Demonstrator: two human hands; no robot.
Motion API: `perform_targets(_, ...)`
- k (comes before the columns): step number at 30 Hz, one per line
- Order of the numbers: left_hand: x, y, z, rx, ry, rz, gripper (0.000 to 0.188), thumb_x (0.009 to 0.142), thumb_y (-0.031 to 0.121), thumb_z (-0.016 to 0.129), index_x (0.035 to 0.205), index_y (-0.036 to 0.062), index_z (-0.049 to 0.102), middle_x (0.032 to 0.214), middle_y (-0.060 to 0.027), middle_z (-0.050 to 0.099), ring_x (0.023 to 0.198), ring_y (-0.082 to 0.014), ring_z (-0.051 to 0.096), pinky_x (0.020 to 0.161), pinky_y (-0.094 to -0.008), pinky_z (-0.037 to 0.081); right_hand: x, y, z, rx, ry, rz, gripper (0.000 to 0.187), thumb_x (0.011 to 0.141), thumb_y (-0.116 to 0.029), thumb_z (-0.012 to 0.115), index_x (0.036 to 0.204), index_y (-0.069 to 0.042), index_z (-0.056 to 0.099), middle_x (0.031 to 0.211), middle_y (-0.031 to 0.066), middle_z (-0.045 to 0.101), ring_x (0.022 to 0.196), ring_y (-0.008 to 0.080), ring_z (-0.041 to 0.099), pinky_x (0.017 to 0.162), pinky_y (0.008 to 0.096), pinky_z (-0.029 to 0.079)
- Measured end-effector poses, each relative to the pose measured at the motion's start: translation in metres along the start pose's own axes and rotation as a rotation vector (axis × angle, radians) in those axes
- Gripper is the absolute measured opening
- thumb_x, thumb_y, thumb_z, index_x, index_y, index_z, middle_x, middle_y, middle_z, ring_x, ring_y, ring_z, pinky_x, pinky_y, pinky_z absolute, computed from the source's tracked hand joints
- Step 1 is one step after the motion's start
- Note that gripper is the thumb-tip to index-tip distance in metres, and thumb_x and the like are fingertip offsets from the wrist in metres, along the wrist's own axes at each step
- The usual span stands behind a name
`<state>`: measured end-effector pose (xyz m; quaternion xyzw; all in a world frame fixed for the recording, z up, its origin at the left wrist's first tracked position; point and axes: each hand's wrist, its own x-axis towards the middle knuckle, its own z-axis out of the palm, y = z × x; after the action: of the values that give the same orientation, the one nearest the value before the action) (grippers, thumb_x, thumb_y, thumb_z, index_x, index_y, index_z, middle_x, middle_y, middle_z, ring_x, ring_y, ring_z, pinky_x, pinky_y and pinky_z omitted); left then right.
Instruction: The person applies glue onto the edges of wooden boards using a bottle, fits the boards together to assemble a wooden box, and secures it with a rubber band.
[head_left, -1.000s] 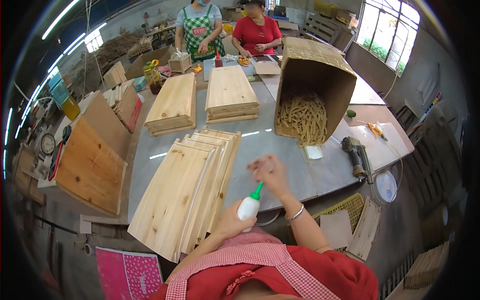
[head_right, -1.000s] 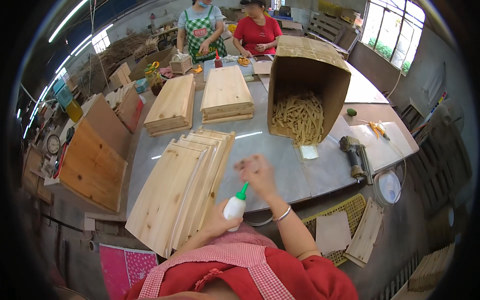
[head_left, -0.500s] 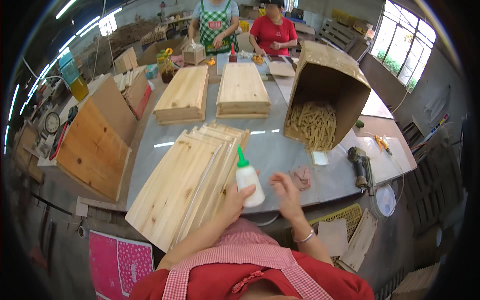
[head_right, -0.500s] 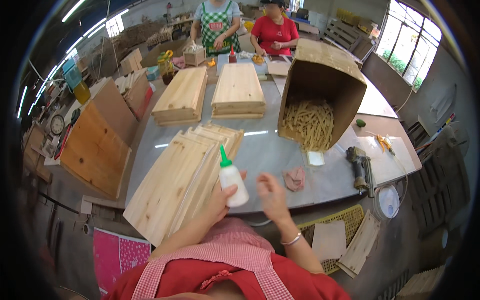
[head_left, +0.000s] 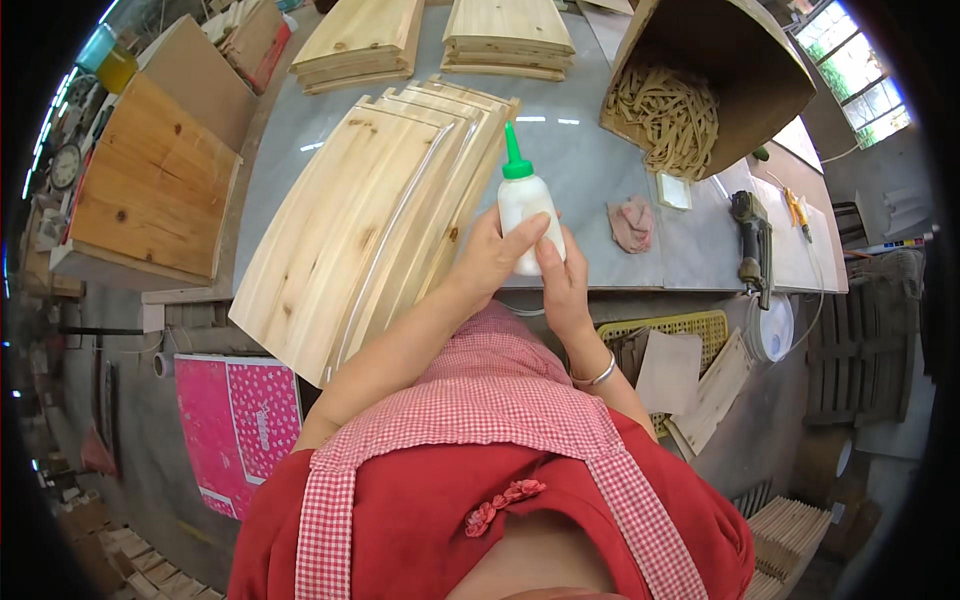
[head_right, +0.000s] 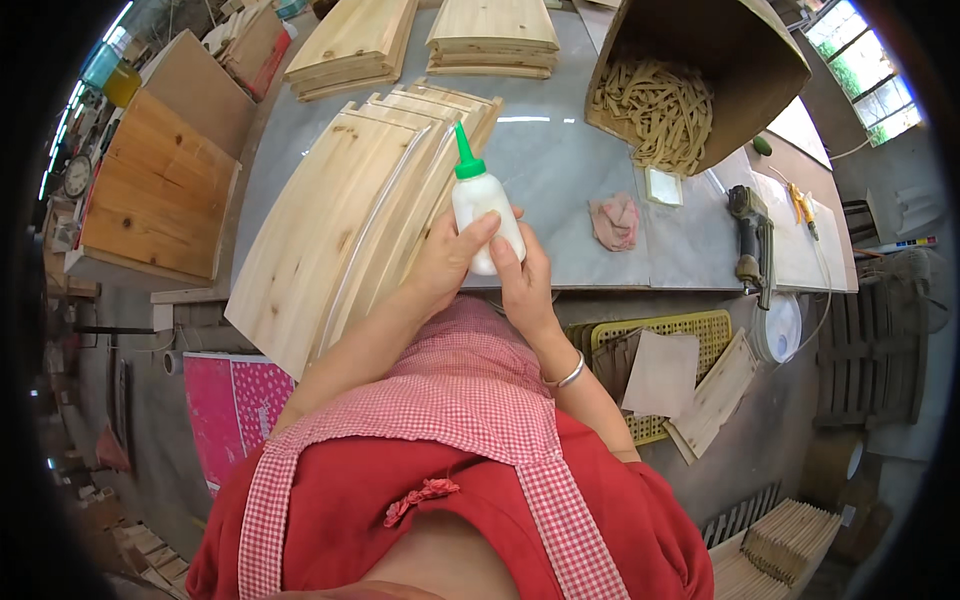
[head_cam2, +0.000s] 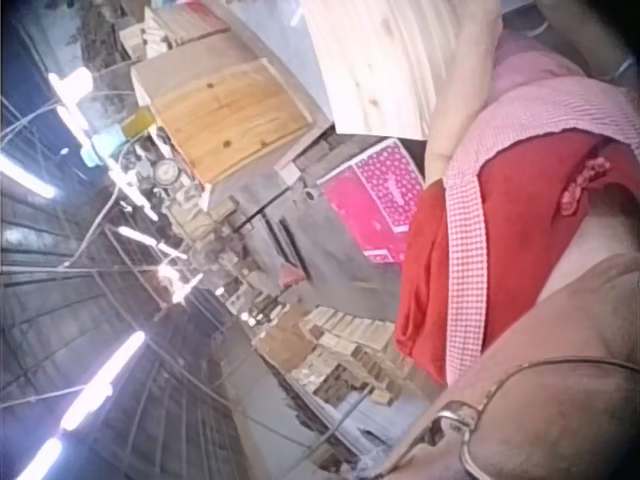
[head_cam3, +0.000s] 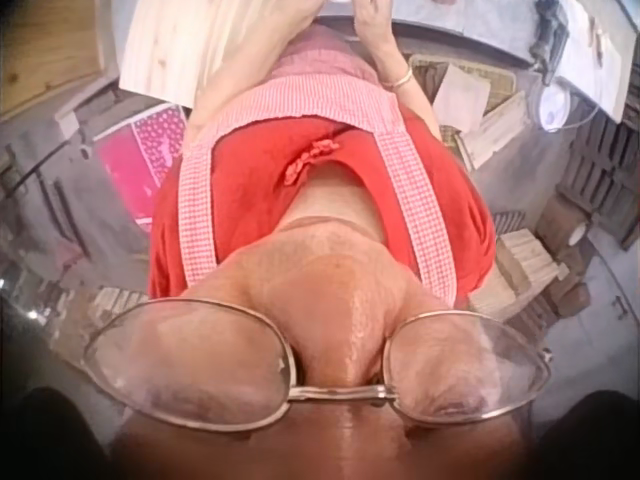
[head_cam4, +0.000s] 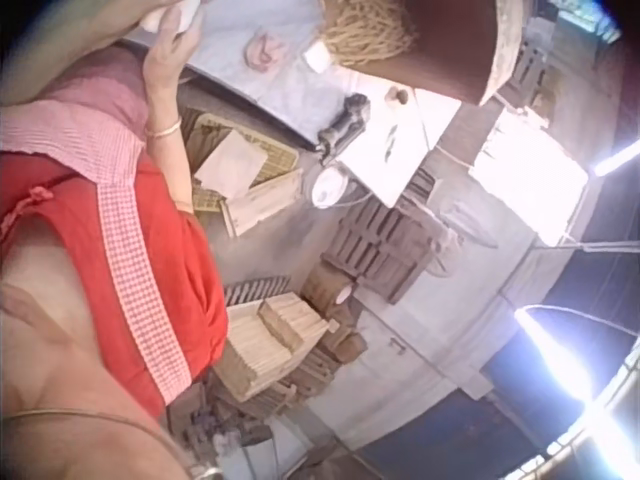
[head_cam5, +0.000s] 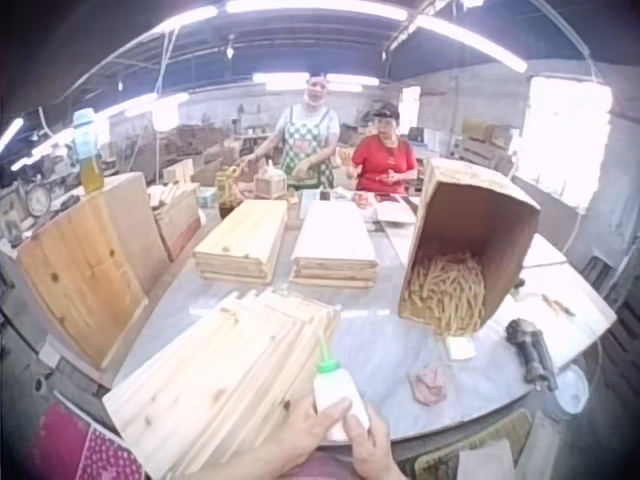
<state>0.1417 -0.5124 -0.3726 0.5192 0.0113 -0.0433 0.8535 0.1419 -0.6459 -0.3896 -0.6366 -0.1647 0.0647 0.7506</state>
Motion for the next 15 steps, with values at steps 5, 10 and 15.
perform_targets(5, -0.004, -0.010, 0.001, 0.024, 0.032, 0.007, 0.044, 0.092, 0.032, 0.068, 0.120, -0.0005, 0.059, 0.111, -0.0083, 0.065, 0.097, -0.0150, 0.064, 0.084, -0.0309, 0.053, -0.004, 0.010, 0.000, 0.142, 0.009, 0.020, 0.042, 0.102, -0.031, 0.045, 0.130, 0.001, 0.051, 0.112, 0.0028, 0.056, 0.101, 0.0094, 0.051, 0.088, 0.0252, 0.041)
perform_targets(10, -0.003, -0.006, 0.010, 0.083, 0.108, 0.051, 0.043, 0.083, 0.024, 0.079, 0.112, 0.0035, 0.055, 0.100, -0.0045, 0.062, 0.088, -0.0118, 0.060, 0.077, -0.0296, 0.051, -0.004, 0.022, -0.003, 0.154, 0.044, 0.014, 0.040, 0.104, -0.033, 0.042, 0.121, 0.001, 0.054, 0.104, 0.0027, 0.057, 0.094, 0.0094, 0.050, 0.082, 0.0243, 0.041)
perform_targets(15, 0.001, -0.013, 0.008, 0.166, 0.171, 0.133, 0.045, 0.081, 0.023, 0.081, 0.110, 0.0031, 0.052, 0.097, -0.0050, 0.060, 0.085, -0.0122, 0.059, 0.075, -0.0295, 0.051, -0.004, 0.014, 0.001, 0.007, 0.053, 0.040, 0.040, 0.106, -0.034, 0.038, 0.119, 0.001, 0.053, 0.104, 0.0042, 0.057, 0.097, 0.0117, 0.051, 0.085, 0.0250, 0.041)
